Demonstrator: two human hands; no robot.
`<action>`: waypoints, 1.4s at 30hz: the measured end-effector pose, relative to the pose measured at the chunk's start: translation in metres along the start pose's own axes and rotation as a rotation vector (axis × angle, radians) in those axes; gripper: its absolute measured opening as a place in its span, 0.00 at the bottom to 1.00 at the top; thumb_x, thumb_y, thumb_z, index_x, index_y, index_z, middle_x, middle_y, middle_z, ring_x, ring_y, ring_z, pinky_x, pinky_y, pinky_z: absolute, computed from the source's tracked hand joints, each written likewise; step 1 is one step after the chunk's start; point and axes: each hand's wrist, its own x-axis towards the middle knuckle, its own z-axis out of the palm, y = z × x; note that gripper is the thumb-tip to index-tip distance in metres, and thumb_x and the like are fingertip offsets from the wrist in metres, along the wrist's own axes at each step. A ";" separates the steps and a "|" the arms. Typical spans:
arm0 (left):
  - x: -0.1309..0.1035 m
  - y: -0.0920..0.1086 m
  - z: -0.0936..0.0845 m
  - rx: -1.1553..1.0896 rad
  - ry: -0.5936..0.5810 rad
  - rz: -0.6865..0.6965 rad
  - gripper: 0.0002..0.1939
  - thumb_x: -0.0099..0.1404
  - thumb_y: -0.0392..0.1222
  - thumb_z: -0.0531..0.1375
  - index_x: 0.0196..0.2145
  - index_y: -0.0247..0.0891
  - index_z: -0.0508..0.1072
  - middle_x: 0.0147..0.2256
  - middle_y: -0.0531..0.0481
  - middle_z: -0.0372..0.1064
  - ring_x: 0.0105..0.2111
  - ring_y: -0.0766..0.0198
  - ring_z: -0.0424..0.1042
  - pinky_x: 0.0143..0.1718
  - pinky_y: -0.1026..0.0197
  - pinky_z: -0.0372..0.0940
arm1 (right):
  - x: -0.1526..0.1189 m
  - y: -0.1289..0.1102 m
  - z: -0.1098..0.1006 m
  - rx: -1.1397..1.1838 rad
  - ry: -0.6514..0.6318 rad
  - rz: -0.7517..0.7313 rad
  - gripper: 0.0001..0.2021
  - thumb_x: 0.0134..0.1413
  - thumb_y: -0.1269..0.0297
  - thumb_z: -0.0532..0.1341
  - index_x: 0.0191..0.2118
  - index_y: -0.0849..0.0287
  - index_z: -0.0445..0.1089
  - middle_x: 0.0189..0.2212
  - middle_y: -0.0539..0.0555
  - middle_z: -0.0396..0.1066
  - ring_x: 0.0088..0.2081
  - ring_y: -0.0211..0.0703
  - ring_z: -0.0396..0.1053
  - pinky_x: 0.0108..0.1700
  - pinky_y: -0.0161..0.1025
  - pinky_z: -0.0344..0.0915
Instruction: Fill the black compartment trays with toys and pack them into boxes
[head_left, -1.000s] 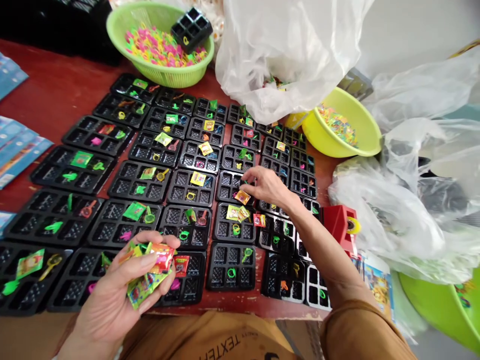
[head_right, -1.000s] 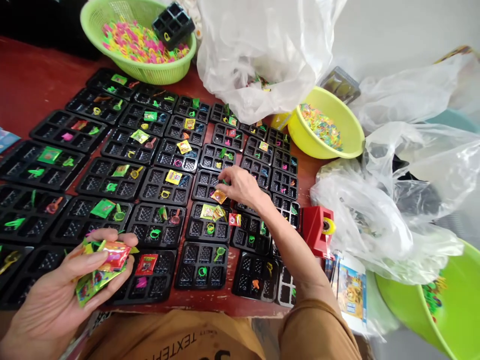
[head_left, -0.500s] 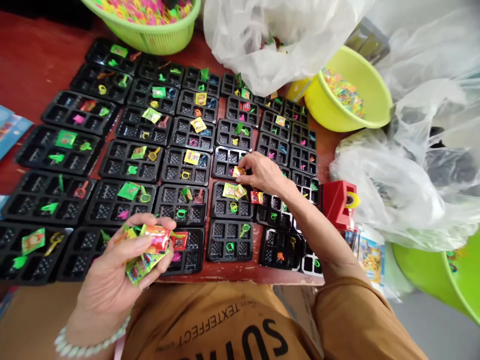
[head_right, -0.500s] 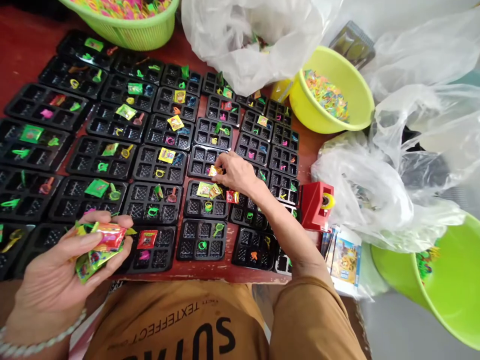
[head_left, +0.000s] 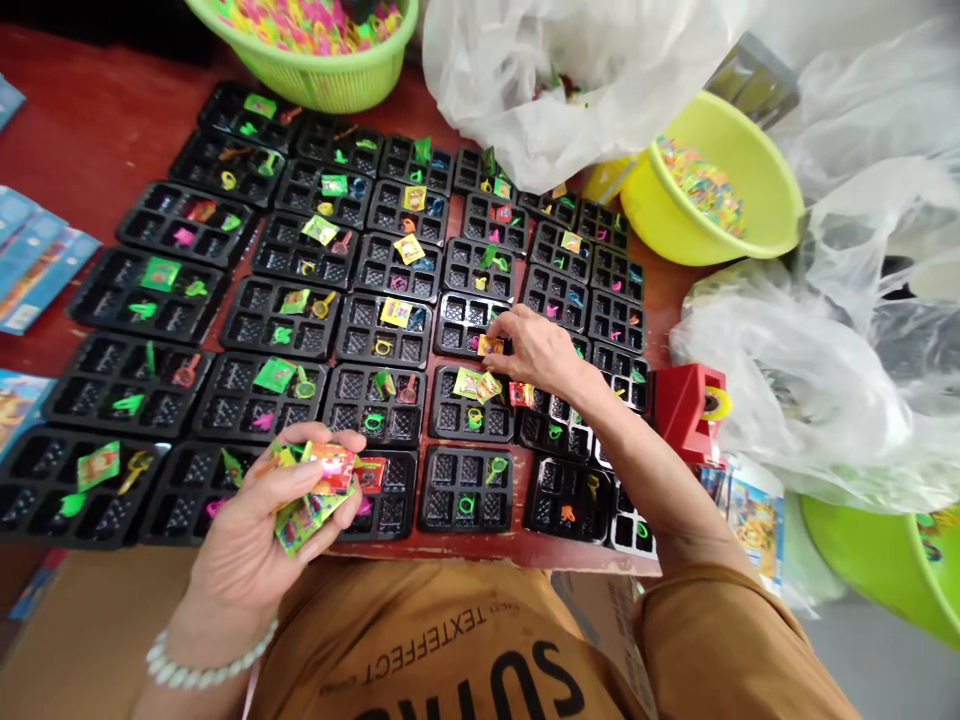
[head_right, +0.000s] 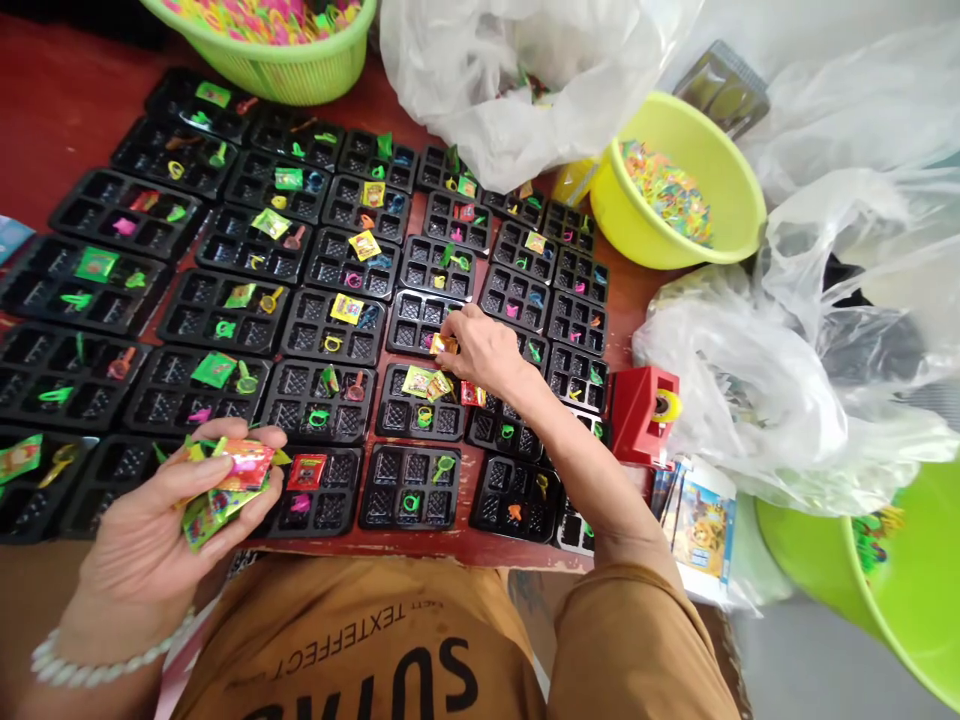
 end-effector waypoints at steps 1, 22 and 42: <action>0.001 0.000 0.000 -0.007 -0.001 -0.008 0.17 0.42 0.21 0.65 0.28 0.39 0.78 0.33 0.45 0.83 0.23 0.57 0.80 0.22 0.58 0.77 | 0.000 0.000 0.000 0.000 0.005 -0.003 0.12 0.61 0.61 0.67 0.49 0.56 0.75 0.52 0.59 0.73 0.49 0.54 0.74 0.41 0.41 0.65; 0.006 -0.004 0.001 0.019 -0.152 0.030 0.15 0.42 0.26 0.69 0.29 0.38 0.77 0.39 0.44 0.83 0.21 0.57 0.79 0.11 0.71 0.62 | 0.035 0.002 0.011 0.160 0.314 0.068 0.18 0.65 0.62 0.59 0.57 0.61 0.72 0.40 0.58 0.80 0.45 0.52 0.75 0.46 0.44 0.66; 0.001 -0.007 -0.001 0.040 -0.017 0.030 0.15 0.45 0.23 0.64 0.28 0.39 0.77 0.27 0.49 0.80 0.19 0.57 0.78 0.15 0.64 0.71 | -0.032 -0.018 0.024 -0.062 0.020 -0.123 0.17 0.65 0.60 0.64 0.58 0.53 0.72 0.51 0.59 0.73 0.49 0.53 0.73 0.40 0.41 0.67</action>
